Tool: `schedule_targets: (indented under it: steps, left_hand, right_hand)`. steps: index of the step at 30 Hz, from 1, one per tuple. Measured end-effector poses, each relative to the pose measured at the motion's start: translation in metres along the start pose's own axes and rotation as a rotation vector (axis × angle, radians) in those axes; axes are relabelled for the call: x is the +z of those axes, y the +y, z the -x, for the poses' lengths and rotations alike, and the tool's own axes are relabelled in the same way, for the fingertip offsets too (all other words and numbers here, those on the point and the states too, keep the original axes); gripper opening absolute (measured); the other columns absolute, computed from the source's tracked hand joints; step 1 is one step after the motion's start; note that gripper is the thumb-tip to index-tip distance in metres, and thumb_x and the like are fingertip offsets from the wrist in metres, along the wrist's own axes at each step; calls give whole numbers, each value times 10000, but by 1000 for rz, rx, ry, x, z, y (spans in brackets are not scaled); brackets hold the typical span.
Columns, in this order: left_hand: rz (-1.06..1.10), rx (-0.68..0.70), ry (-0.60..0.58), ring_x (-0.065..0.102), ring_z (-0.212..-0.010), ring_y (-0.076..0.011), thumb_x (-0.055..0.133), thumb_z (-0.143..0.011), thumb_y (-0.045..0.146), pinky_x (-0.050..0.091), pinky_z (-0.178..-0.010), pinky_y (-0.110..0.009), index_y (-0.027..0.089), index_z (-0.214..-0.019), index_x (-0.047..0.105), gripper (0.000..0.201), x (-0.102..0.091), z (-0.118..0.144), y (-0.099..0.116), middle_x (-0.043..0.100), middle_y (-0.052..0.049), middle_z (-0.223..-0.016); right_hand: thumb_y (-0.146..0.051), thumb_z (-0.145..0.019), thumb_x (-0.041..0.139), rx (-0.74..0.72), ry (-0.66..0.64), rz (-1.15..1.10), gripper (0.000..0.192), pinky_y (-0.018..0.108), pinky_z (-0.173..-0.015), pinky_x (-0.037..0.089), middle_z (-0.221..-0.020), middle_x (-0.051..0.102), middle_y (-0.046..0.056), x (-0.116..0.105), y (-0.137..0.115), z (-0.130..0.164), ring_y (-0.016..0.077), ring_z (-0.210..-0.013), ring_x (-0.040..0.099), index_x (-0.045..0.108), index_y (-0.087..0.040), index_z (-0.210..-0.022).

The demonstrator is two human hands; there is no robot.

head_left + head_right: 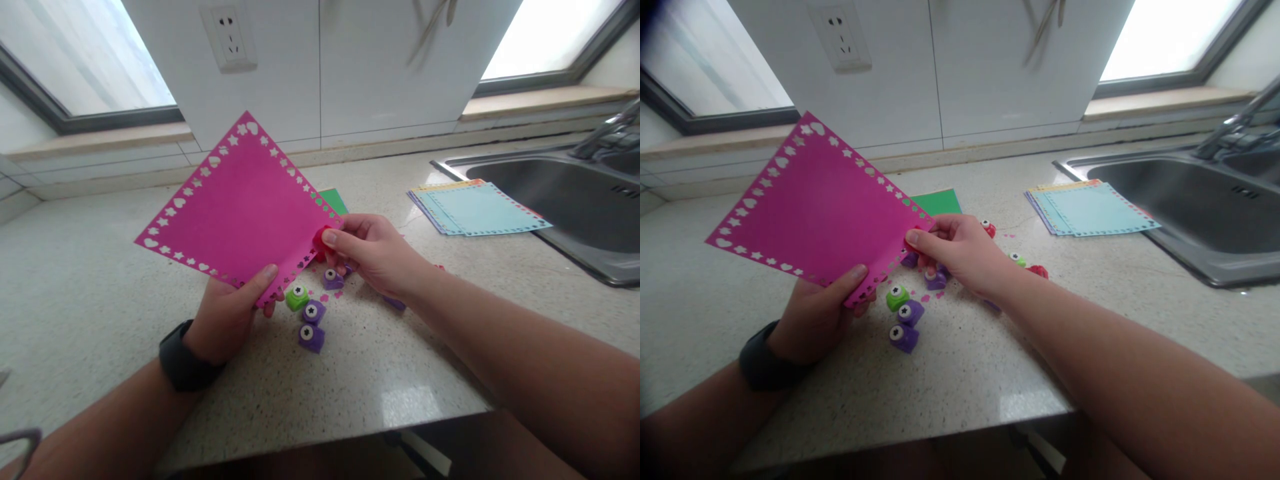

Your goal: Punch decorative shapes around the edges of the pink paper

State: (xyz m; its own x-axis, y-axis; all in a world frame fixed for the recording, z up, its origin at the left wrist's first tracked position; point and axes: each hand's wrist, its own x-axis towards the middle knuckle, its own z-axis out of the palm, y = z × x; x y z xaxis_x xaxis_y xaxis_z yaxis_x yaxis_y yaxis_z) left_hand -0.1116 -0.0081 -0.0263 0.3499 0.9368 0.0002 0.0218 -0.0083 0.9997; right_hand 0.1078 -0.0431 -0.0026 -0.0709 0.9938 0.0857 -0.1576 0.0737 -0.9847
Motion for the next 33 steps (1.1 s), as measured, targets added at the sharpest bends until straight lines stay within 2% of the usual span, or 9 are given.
schedule_targets:
  steps: [6,10,15,22,28,33]
  left_hand:
    - [-34,-13,13,507,-422,-108,683,-839,345,413,-385,-214,197,-694,605,221,1,1,1,599,32,-533]
    - [-18,18,-29,513,-428,-108,693,-852,342,429,-408,-216,204,-667,590,253,-1,1,-2,591,37,-523]
    - [-23,20,-50,508,-421,-104,709,-857,361,434,-413,-215,207,-663,593,274,-4,1,-5,576,45,-511]
    - [-26,25,-80,530,-436,-113,693,-873,374,448,-429,-224,206,-659,617,282,-5,1,-6,601,31,-529]
    - [-10,-9,-6,529,-424,-113,694,-862,378,439,-408,-220,202,-677,633,262,-5,1,-7,618,27,-543]
    - [-4,2,29,522,-404,-105,668,-855,350,430,-398,-206,181,-631,610,286,0,1,1,604,19,-494]
  right_hand:
    - [-429,-767,812,-16,20,-19,323,221,-438,427,-682,648,8,1,0,0,84,-501,525,645,-155,-801]
    - [-434,-678,870,-12,56,-34,386,216,-405,429,-629,634,-3,3,0,1,82,-458,524,623,-151,-767]
    - [-416,-628,902,-4,63,-27,411,224,-425,479,-589,646,3,5,-4,3,112,-476,585,617,-146,-752]
    - [-392,-689,877,-21,35,-90,347,225,-477,511,-620,682,21,4,-3,3,116,-506,623,650,-142,-767]
    - [-336,-717,866,-43,7,-132,292,232,-581,558,-783,725,41,3,-4,1,110,-608,662,672,-145,-824]
    - [-359,-796,808,-53,70,-149,244,263,-583,564,-711,689,19,-7,-7,0,136,-603,673,685,-157,-853]
